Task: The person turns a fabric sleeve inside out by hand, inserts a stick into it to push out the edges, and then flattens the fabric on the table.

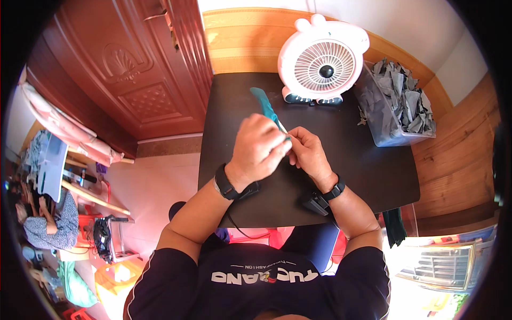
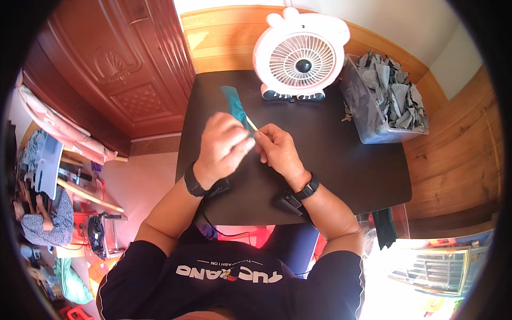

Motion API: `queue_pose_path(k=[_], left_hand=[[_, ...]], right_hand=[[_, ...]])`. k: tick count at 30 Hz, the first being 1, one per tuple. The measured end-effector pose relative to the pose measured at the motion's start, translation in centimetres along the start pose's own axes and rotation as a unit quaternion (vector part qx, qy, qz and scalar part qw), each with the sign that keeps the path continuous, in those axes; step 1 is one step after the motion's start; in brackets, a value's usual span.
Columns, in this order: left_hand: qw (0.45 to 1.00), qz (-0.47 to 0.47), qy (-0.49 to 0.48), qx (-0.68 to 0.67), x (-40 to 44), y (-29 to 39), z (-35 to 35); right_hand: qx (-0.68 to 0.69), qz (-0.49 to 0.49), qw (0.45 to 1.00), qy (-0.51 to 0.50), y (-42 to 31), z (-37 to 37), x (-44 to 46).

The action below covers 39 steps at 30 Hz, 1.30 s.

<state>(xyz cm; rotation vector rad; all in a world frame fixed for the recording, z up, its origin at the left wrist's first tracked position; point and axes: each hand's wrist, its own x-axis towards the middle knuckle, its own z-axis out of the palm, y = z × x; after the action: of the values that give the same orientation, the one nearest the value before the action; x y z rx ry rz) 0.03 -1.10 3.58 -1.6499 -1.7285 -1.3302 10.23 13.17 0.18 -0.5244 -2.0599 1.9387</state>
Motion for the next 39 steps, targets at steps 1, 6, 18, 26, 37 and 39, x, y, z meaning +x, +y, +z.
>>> queue_pose_path(k=[1, 6, 18, 26, 37, 39], left_hand=[[0.999, 0.009, -0.015, -0.039, -0.2, 0.0, 0.7], [0.995, -0.004, -0.093, -0.041, -0.8, 0.3, 1.6], [0.815, -0.35, 0.142, -0.438, -0.6, -2.1, -1.0], [0.688, -0.313, 0.06, -0.652, -1.6, -4.2, -1.0], [0.751, -0.369, 0.093, -0.54, -1.2, -2.9, -0.5], [0.757, -0.378, 0.095, -0.524, -1.3, -2.7, -0.3]], right_hand=[[0.033, 0.004, 0.999, -0.003, 0.2, -0.3, 0.1], [0.108, -0.047, 0.993, 0.016, 0.0, -0.7, 0.2], [0.062, -0.077, 0.995, -0.029, 0.3, 0.2, -0.3], [0.024, -0.085, 0.995, -0.05, 0.7, 0.3, -0.2], [-0.001, -0.072, 0.996, -0.045, 0.3, 0.3, -0.4], [0.023, -0.087, 0.995, -0.048, 0.5, 0.6, -0.5]])
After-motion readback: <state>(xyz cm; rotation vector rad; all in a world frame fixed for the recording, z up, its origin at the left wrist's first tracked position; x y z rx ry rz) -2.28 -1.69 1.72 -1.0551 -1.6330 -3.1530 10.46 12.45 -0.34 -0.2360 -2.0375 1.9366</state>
